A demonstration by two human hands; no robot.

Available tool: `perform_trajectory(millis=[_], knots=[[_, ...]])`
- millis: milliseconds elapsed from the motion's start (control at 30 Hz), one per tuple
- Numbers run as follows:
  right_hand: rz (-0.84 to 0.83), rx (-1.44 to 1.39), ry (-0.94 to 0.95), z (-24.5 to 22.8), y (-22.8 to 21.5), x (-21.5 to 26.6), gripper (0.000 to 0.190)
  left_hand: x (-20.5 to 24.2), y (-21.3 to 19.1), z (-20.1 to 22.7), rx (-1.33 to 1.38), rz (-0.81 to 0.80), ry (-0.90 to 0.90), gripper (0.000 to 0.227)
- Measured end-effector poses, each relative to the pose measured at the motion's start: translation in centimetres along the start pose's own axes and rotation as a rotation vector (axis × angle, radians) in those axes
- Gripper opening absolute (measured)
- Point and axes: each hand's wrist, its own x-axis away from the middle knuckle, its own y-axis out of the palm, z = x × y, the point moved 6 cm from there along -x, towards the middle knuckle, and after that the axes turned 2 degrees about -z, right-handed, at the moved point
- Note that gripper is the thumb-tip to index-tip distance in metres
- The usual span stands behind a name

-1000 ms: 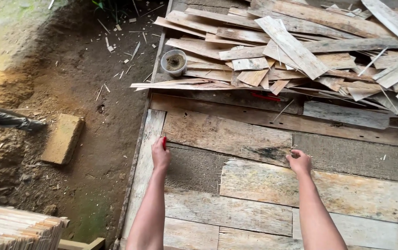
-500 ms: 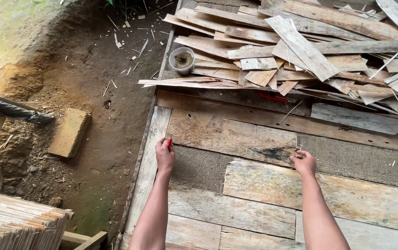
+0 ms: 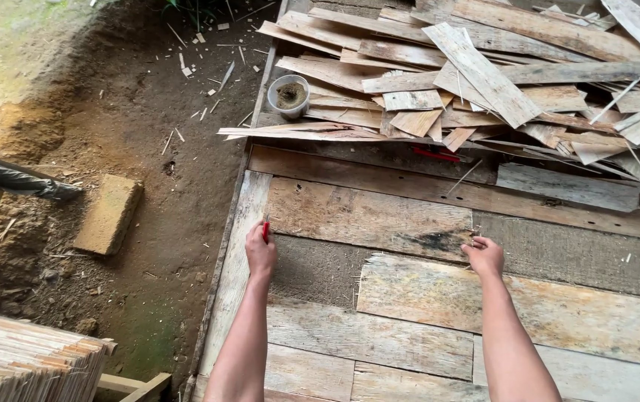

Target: Picking up thin wooden slats from a pile and carefully fitting them together on a wooden platform.

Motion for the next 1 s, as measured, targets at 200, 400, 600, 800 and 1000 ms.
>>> perform_trajectory(millis=[200,400,600,800,1000], knots=[[-0.02,-0.086,-0.01,1.1,0.2,-0.7,0.054,0.6,-2.0,2.2,0.023,-0.019,-0.009,0.014],[-0.01,-0.094,0.021,2.4,-0.4,-1.4,0.048,0.2,0.3,-0.1,-0.015,-0.044,0.008,0.018],[0.0,0.097,0.007,5.5,0.6,-3.6,0.038,1.0,-0.5,2.0,-0.068,-0.066,0.082,0.019],[-0.016,0.146,-0.037,3.3,-0.3,-0.7,0.039,1.6,0.2,2.9,-0.089,-0.117,0.17,0.024],[0.048,0.116,-0.035,3.7,-0.3,-0.2,0.041,2.1,2.0,2.5,-0.287,-0.037,0.169,0.023]])
